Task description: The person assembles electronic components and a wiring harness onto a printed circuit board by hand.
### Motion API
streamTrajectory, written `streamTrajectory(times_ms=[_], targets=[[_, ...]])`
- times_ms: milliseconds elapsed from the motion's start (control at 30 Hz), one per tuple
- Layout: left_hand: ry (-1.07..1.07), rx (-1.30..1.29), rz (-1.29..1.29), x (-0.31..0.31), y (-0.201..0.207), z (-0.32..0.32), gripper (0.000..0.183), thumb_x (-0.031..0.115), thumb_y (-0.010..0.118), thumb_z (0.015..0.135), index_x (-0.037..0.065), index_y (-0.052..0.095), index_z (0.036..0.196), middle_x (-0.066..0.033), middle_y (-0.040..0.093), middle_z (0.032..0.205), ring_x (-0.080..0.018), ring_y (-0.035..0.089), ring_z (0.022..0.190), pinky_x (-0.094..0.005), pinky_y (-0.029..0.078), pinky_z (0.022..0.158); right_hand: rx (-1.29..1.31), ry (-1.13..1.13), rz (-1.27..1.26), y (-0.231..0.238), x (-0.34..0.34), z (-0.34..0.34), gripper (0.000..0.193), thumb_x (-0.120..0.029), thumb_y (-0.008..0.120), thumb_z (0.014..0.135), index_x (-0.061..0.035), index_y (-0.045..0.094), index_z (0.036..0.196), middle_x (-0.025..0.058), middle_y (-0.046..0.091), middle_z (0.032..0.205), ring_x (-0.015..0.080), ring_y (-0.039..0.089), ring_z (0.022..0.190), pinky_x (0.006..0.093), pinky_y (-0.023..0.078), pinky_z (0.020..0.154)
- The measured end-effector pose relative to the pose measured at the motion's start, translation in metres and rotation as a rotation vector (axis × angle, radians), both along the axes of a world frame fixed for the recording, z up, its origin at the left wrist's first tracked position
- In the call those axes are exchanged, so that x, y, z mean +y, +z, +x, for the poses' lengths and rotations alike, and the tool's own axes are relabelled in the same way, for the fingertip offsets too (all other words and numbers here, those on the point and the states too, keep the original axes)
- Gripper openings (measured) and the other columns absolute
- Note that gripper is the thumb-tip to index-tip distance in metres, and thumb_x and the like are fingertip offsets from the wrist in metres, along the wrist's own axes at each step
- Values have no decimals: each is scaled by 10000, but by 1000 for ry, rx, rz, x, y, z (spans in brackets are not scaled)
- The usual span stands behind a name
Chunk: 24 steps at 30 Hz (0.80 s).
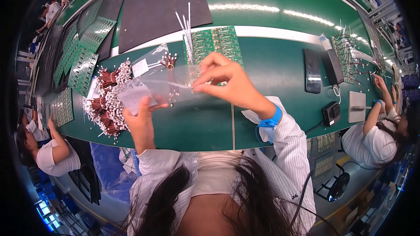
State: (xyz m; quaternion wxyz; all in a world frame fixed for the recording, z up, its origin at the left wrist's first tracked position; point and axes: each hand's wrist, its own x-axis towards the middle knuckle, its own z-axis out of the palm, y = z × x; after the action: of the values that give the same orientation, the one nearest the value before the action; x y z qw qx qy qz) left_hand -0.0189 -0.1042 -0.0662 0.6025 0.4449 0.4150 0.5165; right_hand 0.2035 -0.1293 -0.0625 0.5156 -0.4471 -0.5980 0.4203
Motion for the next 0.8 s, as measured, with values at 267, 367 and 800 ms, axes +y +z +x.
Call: streamTrajectory(times_ms=[267,367,800], targets=[[432,-421,144,16,-38,-138,275,186,561,879,16,515,1089,-88,601,960,-168,590,831,-282,520,669,368,3,-353,-20,16,16,120,-29,611,812,62,627,889,117,596,878,138,608,679,243,518,545],[436,-658,174,12,-51,-212,259,150,534,893,-15,506,1090,-124,593,990,-183,582,863,-255,514,741,376,-2,-358,-36,12,17,124,-22,595,822,70,596,905,133,610,874,174,630,744,270,545,604],[422,-1666,5,-103,-185,-383,335,-8,474,875,-70,463,1204,-99,514,1210,-181,486,1115,-272,394,963,-530,-177,163,-95,40,-8,93,-27,676,703,-77,685,781,13,589,788,167,530,758,275,419,655]])
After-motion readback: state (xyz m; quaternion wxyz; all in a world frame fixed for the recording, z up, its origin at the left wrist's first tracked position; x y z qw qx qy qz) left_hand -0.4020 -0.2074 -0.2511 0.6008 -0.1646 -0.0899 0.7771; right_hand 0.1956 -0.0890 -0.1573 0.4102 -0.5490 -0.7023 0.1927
